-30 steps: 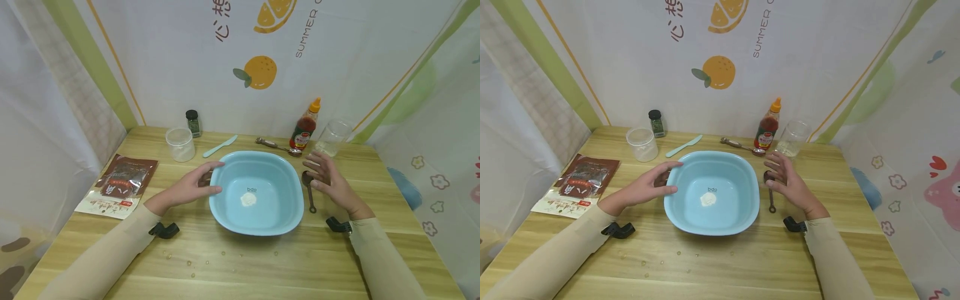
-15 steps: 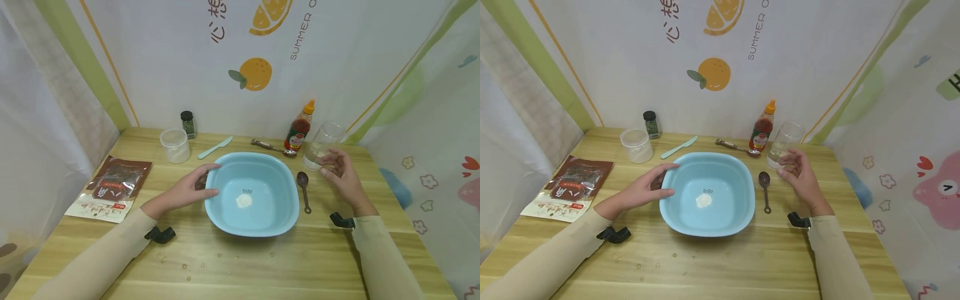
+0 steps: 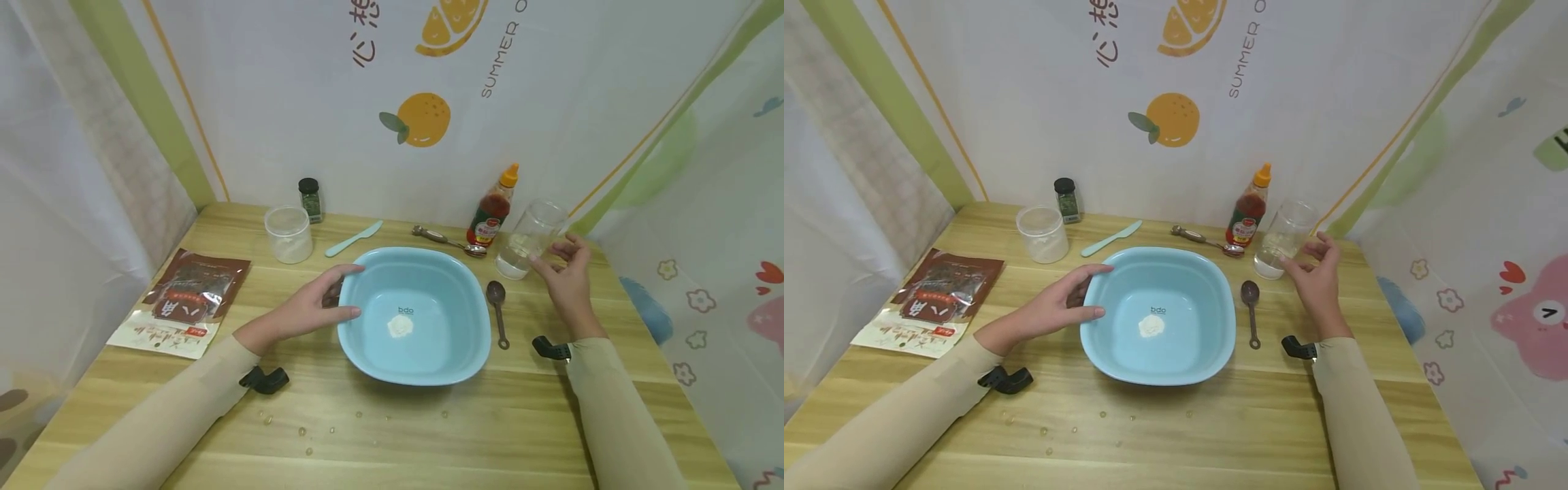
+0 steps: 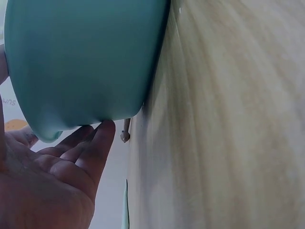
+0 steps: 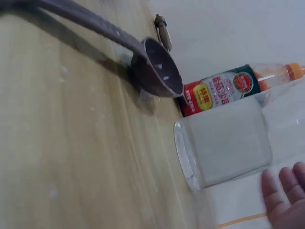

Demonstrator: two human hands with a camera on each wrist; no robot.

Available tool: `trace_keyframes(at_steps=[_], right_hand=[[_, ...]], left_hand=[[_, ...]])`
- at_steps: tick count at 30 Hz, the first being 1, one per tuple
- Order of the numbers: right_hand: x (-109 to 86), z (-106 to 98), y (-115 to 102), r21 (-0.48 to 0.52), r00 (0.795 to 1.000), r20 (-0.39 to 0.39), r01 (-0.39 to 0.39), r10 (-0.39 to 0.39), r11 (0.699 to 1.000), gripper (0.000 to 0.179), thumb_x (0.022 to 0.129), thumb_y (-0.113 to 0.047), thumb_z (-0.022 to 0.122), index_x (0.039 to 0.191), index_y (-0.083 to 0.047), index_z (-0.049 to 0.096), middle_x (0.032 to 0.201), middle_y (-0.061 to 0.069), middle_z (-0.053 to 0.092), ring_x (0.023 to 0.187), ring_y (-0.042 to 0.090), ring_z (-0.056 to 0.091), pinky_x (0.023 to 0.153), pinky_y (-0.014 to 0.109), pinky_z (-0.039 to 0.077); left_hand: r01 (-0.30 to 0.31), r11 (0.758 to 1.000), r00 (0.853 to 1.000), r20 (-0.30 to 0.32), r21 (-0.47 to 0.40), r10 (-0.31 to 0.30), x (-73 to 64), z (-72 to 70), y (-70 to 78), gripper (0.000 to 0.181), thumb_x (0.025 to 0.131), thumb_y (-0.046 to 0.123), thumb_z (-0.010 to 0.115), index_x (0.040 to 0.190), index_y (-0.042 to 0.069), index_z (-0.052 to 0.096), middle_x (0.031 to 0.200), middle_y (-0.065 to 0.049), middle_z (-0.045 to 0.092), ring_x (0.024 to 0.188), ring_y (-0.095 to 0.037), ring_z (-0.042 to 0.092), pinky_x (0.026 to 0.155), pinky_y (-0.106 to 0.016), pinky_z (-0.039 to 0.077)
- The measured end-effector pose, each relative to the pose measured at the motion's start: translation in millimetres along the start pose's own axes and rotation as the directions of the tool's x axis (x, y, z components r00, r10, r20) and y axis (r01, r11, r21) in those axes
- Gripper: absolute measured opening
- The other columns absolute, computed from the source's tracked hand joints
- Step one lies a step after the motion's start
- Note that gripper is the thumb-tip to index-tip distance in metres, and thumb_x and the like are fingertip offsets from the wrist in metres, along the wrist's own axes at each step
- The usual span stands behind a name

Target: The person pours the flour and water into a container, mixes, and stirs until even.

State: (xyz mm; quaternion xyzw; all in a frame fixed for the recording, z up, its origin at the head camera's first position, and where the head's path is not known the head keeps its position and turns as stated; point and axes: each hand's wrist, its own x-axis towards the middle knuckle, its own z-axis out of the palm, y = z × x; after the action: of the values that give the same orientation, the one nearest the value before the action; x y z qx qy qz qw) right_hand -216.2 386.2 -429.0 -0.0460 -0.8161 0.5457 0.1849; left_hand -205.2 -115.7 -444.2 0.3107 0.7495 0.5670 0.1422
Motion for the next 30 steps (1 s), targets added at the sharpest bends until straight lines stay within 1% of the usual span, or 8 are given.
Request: trace_keyframes(at_steps=[3,5,7,11,14,17,19,30], right_hand=[[9.4,2,2,-0.04,0.997,0.033,-0.064,0.065,0.997,0.099,0.106,-0.034,0.078,0.173,-0.015,0.008,0.16,0.015,0.034,0.156,0.034,0.037,0.12,0.042,0.044],[13.5,5,2,-0.046,0.993,0.056,-0.098,0.101,0.994,0.103,0.105,-0.037,0.079,0.173,-0.017,0.004,0.165,0.02,0.029,0.159,0.039,0.034,0.124,0.052,0.042],[16.8,8,2,-0.054,0.99,0.066,-0.12,0.124,0.991,0.106,0.103,-0.038,0.08,0.173,-0.017,0.003,0.169,0.023,0.026,0.159,0.042,0.033,0.123,0.056,0.041],[23.5,16,4,-0.074,0.989,0.056,-0.129,0.134,0.989,0.108,0.1,-0.04,0.083,0.172,-0.015,0.006,0.17,0.026,0.029,0.152,0.044,0.039,0.114,0.05,0.046],[26.9,18,9,-0.087,0.989,0.047,-0.135,0.139,0.987,0.111,0.098,-0.042,0.086,0.172,-0.015,0.009,0.172,0.028,0.03,0.153,0.046,0.039,0.12,0.052,0.044],[27.6,18,14,-0.083,0.988,0.044,-0.143,0.147,0.986,0.112,0.097,-0.043,0.088,0.173,-0.014,0.011,0.174,0.029,0.028,0.158,0.047,0.034,0.131,0.06,0.031],[27.8,19,16,-0.079,0.988,0.04,-0.145,0.149,0.986,0.111,0.096,-0.042,0.088,0.174,-0.014,0.013,0.173,0.029,0.029,0.158,0.046,0.034,0.132,0.061,0.028],[32.6,30,16,-0.109,0.993,0.015,-0.111,0.113,0.988,0.113,0.093,-0.043,0.092,0.174,-0.015,0.018,0.164,0.03,0.038,0.149,0.043,0.043,0.128,0.06,0.034]], left_hand=[[-0.003,1.0,1.0,0.001,-0.007,0.003,-0.4,0.6,0.0,0.078,0.104,0.013,0.08,0.169,0.005,0.038,0.161,-0.025,0.055,0.143,-0.042,0.062,0.113,-0.052,0.057],[-0.004,1.0,1.0,0.001,-0.007,0.004,0.1,0.8,-1.5,0.078,0.104,0.014,0.08,0.169,0.006,0.038,0.161,-0.025,0.055,0.143,-0.042,0.062,0.113,-0.051,0.057],[-0.005,1.0,1.0,0.004,-0.007,0.005,0.7,1.0,-3.4,0.079,0.103,0.014,0.081,0.169,0.006,0.038,0.161,-0.025,0.056,0.142,-0.042,0.062,0.112,-0.051,0.057],[-0.01,1.0,1.0,0.004,0.003,0.01,1.6,1.0,-4.0,0.079,0.103,0.015,0.081,0.169,0.005,0.038,0.159,-0.026,0.057,0.14,-0.042,0.064,0.11,-0.049,0.059],[-0.009,1.0,1.0,0.005,0.006,0.009,2.8,1.3,-2.8,0.079,0.103,0.013,0.081,0.169,0.005,0.038,0.16,-0.025,0.057,0.141,-0.042,0.063,0.11,-0.049,0.059],[-0.007,1.0,1.0,0.009,0.004,0.007,3.9,1.9,-1.8,0.078,0.103,0.013,0.081,0.168,0.006,0.039,0.161,-0.024,0.056,0.142,-0.041,0.063,0.11,-0.048,0.059],[-0.012,1.0,1.0,0.01,0.003,0.012,4.2,1.8,-1.4,0.077,0.103,0.012,0.081,0.168,0.005,0.04,0.161,-0.025,0.055,0.142,-0.042,0.062,0.111,-0.048,0.058],[-0.009,1.0,1.0,-0.002,0.009,0.009,-0.8,-2.0,-1.7,0.075,0.104,0.014,0.079,0.167,0.004,0.04,0.158,-0.028,0.058,0.14,-0.044,0.064,0.11,-0.048,0.059]])
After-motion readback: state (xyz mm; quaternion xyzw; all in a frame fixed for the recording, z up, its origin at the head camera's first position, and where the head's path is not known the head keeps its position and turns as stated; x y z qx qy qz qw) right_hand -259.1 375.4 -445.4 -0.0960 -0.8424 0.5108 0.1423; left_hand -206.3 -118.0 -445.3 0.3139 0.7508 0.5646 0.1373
